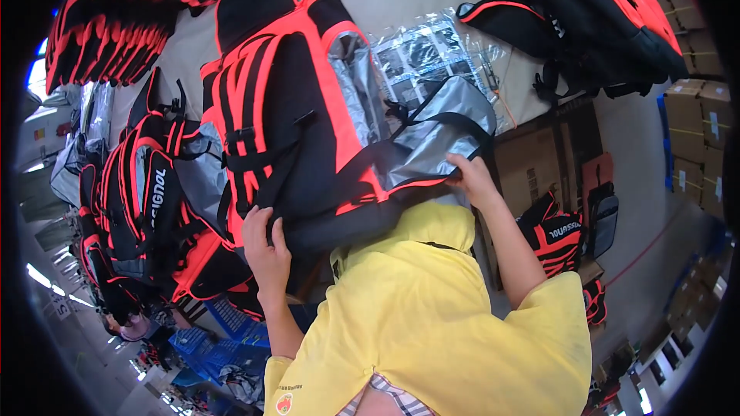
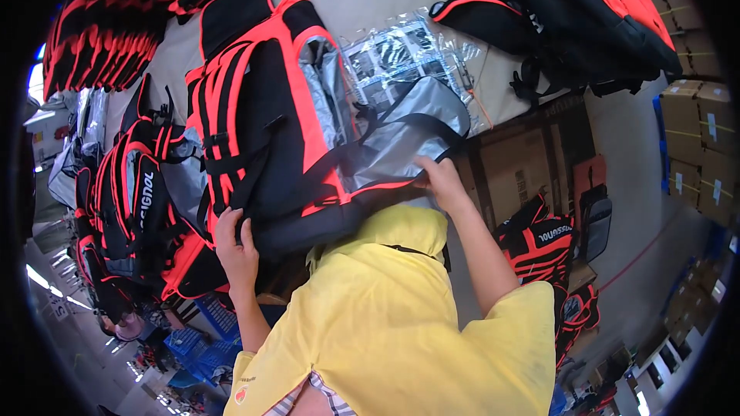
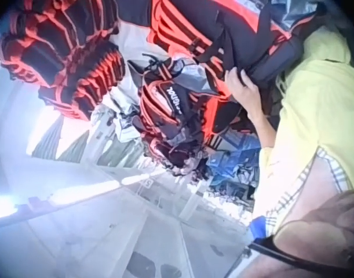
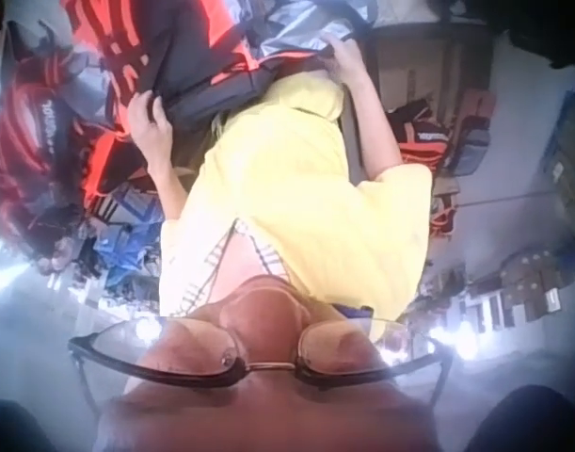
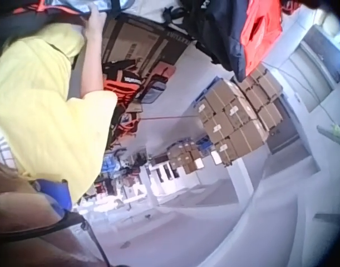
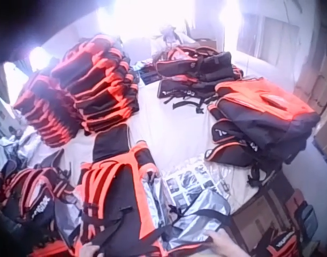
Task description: Inspecting and folding black and red backpacks for packaging in a factory setting.
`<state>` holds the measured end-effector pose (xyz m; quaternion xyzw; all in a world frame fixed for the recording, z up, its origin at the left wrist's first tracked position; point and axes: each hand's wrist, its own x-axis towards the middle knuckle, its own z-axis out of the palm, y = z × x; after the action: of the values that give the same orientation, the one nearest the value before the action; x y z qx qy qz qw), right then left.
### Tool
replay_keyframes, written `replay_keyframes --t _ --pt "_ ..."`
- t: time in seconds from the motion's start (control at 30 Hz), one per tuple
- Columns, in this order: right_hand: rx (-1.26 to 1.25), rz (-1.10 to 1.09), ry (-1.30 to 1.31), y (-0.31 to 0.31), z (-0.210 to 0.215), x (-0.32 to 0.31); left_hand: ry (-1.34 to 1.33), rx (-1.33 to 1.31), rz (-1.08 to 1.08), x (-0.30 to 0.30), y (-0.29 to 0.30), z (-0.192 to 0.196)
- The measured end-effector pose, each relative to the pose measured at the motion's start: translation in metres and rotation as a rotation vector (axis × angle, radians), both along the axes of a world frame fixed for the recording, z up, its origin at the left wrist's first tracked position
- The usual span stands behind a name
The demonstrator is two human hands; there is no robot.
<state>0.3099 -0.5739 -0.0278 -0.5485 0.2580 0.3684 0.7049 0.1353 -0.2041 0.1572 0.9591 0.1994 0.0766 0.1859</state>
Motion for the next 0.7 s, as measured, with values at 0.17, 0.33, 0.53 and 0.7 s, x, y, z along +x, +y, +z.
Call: replay_keyframes --t 0.17,0.33,0.53,0.7 --pt "0.048 -0.323 -0.088 0.036 0.034 -0.026 -0.012 -0.01 0.026 -0.091 0.045 -0.016" --pt "-0.015 -0.236 -0.159 0.042 0.049 -0.087 -0.054 -0.041 -0.06 -0.127 0.064 -0.029" --pt "-0.231 -0.251 -0.146 0.089 0.081 -0.133 -0.073 0.087 -0.174 -0.128 0.071 -0.029" --pt "-0.443 -0.247 -0.163 0.091 0.087 -0.077 -0.05 0.16 -0.352 -0.11 0.064 -0.043"
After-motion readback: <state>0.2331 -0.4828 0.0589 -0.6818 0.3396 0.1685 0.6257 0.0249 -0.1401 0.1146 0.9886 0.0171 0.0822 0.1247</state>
